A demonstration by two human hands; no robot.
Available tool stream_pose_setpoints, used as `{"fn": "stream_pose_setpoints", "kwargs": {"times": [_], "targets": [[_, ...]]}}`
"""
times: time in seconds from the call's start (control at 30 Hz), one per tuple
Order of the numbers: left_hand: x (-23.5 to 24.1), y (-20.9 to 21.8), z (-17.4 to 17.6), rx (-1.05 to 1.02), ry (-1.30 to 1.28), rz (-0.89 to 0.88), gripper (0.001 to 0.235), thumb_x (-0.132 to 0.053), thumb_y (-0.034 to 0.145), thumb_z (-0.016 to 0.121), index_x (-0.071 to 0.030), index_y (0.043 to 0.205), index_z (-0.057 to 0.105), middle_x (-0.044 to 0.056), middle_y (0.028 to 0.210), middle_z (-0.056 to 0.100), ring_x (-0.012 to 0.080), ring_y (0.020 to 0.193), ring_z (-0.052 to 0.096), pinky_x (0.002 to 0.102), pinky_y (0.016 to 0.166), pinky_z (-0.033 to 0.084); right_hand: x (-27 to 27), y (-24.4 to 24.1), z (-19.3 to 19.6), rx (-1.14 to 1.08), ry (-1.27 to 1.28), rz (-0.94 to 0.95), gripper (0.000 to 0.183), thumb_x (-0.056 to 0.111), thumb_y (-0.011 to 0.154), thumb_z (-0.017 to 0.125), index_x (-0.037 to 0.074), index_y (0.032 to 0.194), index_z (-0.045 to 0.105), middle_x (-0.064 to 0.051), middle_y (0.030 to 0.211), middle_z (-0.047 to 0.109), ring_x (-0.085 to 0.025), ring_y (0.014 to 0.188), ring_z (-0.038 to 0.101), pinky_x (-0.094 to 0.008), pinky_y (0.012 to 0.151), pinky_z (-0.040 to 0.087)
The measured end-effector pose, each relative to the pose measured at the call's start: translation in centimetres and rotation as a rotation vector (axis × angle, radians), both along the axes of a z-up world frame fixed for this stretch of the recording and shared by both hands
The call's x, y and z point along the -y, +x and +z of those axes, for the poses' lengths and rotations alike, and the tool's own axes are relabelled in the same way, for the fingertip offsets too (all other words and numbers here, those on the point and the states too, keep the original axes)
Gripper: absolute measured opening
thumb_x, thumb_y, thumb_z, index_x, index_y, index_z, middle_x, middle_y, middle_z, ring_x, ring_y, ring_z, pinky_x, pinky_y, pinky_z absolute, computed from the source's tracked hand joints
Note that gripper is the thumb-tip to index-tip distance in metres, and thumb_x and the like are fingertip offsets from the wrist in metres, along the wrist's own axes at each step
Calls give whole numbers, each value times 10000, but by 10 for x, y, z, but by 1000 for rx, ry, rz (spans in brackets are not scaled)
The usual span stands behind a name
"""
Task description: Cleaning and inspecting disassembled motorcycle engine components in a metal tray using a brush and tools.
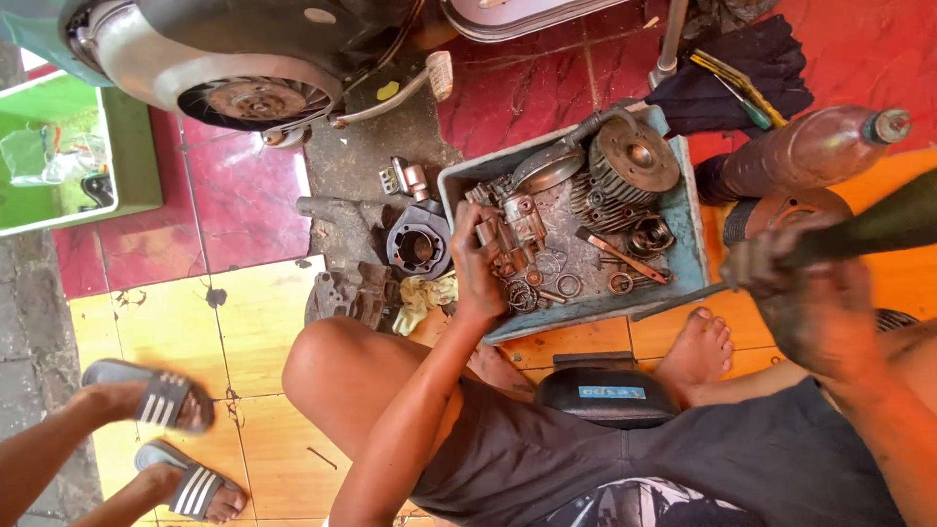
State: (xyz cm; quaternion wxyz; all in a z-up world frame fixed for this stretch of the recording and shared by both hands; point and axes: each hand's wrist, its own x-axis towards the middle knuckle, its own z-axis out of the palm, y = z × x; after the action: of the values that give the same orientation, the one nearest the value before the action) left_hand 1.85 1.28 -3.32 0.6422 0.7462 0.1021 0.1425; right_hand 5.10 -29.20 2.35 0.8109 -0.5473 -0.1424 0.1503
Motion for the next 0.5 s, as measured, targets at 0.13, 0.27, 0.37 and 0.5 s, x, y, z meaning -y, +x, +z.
{"fn": "stream_pose_setpoints", "kwargs": {"times": [0.13,0.27,0.37,0.5], "targets": [[-2,-20,-87,154,-57,87,825,-862,994,170,-291,1541,404,254,1700,150,435,1578,167,744,1010,508,28,-1,28,-125,15,-110,220,378,1027,450,272,840,400,67,623,186,-118,561,160,-345,638,248],[-6,-20,-100,344,152,67,542,-531,1174,182,-226,1578,375,206,1642,341,391,1595,221,643,1290,279,135,8,-63,-223,180,-56,281,232,807,505,229,635,283,76,542,188,-89,452,118,-274,446,196],[0,-12,-67,341,107,74,601,-614,1147,156,-252,1539,435,179,1433,516,350,1475,387,627,1302,242,93,7,-14,-219,79,-100,314,227,965,372,210,683,236,44,673,134,-134,553,76,-302,538,172],[0,-20,-94,325,186,106,679,-602,1142,126,-134,1539,416,275,1642,302,390,1593,240,586,1316,206,12,3,55,96,-115,-274,197,318,648,307,288,729,131,114,696,74,-85,613,51,-310,701,135]]}}
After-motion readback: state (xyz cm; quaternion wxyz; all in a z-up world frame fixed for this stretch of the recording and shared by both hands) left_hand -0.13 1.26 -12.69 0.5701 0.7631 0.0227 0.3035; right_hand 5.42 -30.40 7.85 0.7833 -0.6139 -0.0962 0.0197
